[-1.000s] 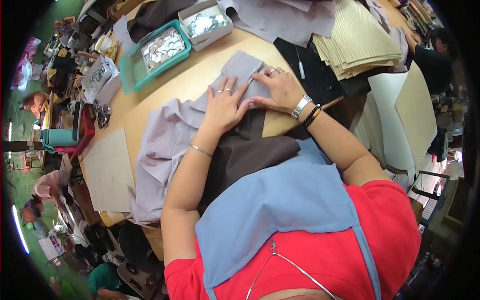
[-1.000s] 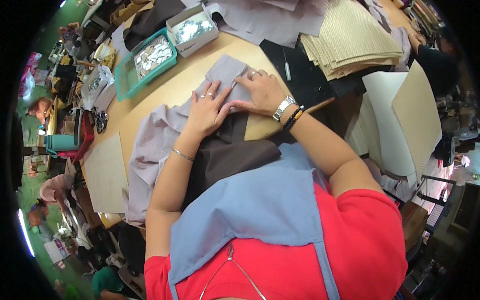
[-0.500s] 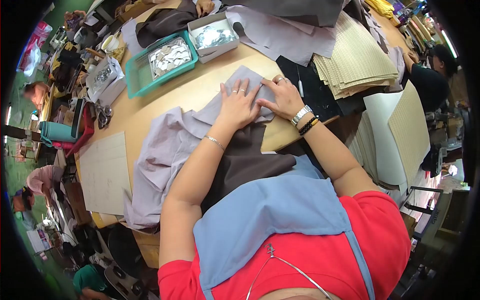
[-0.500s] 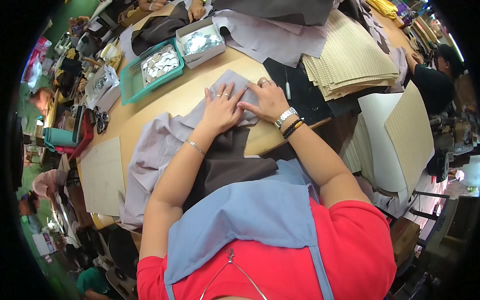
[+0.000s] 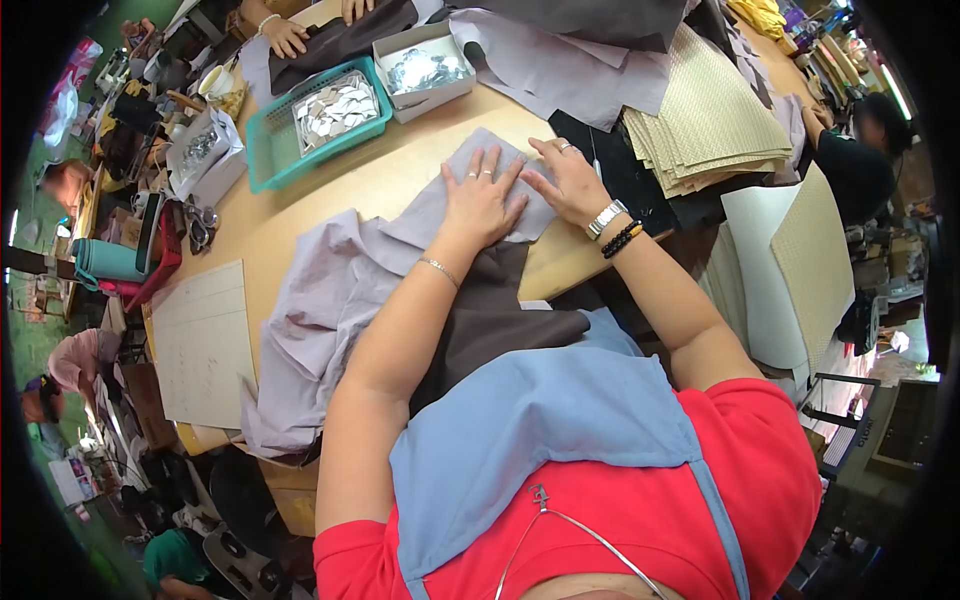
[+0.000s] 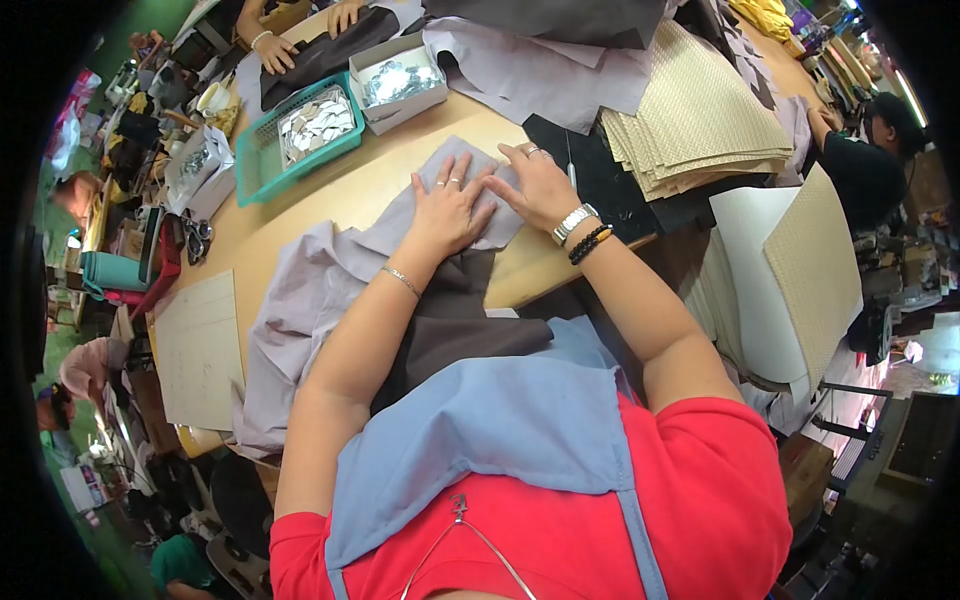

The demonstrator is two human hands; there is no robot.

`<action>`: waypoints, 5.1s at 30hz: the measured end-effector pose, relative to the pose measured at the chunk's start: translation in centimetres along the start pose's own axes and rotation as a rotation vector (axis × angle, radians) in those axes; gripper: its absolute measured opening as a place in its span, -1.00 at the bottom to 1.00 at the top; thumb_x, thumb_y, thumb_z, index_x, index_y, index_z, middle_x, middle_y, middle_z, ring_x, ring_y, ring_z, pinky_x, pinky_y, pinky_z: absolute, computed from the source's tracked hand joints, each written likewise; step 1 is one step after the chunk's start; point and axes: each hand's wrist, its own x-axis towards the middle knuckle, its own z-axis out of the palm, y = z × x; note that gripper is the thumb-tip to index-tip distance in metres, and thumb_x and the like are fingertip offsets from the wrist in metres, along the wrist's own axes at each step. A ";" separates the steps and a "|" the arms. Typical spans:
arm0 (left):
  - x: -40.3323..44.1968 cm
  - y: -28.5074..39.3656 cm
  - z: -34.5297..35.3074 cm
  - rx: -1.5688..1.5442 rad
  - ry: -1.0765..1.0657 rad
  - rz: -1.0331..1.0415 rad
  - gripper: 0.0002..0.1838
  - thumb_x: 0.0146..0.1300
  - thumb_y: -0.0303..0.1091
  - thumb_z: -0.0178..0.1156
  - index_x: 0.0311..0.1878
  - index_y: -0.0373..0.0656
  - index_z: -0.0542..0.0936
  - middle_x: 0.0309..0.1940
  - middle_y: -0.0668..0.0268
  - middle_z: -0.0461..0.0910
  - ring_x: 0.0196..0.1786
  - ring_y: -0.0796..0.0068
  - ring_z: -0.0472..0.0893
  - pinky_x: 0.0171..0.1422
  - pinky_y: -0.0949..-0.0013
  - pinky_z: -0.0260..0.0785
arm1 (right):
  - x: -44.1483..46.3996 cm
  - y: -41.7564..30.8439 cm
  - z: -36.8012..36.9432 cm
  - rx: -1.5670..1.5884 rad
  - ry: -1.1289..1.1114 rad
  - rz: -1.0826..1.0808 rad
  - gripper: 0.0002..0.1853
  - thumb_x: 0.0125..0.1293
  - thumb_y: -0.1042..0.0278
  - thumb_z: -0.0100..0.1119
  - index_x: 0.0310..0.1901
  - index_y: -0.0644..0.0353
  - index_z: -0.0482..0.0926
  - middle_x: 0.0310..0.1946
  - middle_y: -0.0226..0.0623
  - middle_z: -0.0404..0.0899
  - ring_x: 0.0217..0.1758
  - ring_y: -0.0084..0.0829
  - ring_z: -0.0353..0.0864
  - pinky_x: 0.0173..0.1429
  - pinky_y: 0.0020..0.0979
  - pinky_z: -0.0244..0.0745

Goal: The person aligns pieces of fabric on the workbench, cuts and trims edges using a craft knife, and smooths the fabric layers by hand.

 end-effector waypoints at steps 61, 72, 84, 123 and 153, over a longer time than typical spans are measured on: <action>-14.5 -0.4 -4.9 0.263 0.146 -0.163 -0.51 0.28 0.22 0.13 0.16 0.21 0.63 0.38 0.18 0.39 0.51 0.07 0.21 0.32 -0.70 -0.39 | -2.8 -6.4 1.8 -0.238 -0.398 -0.438 -0.24 0.26 -0.30 0.14 0.33 0.10 0.37 0.23 -0.05 0.39 0.35 -0.08 0.37 0.27 0.18 0.32; -14.8 -0.2 -6.1 0.275 0.123 -0.172 -0.53 0.27 0.18 0.17 0.11 0.16 0.64 0.38 0.22 0.39 0.50 0.09 0.22 0.31 -0.70 -0.36 | -3.0 -8.4 1.7 -0.226 -0.364 -0.494 -0.38 0.30 -0.14 0.16 0.24 0.16 0.46 0.15 -0.15 0.45 0.27 -0.13 0.43 0.28 -0.07 0.35; -14.8 0.0 -6.5 0.314 0.055 -0.179 -0.54 0.29 0.18 0.15 0.17 0.25 0.63 0.40 0.32 0.39 0.52 0.19 0.22 0.32 -0.68 -0.37 | -3.9 -9.7 2.0 -0.308 -0.471 -0.423 -0.26 0.27 -0.36 0.04 0.39 -0.16 0.34 0.31 -0.08 0.31 0.43 -0.11 0.25 0.25 0.33 0.27; -8.7 3.1 -11.4 -1.057 0.232 -0.024 -0.73 0.25 -0.67 0.14 0.02 -0.25 0.51 -0.01 0.21 0.56 0.04 0.44 0.56 0.17 0.41 0.38 | -4.8 -9.9 8.2 0.596 -0.294 -0.167 -0.58 0.14 0.14 0.34 -0.04 0.19 0.52 0.01 -0.11 0.60 0.08 -0.23 0.58 0.08 -0.17 0.45; -12.9 0.6 -5.6 -0.237 0.026 -0.273 -0.46 0.31 -0.09 0.23 0.32 -0.02 0.43 0.46 0.12 0.22 0.54 0.13 0.16 0.54 -0.33 -0.20 | -19.8 26.8 -32.7 0.697 1.351 1.021 -0.37 0.20 0.15 0.36 0.28 0.18 0.46 0.17 -0.35 0.55 0.09 -0.37 0.54 0.10 -0.26 0.49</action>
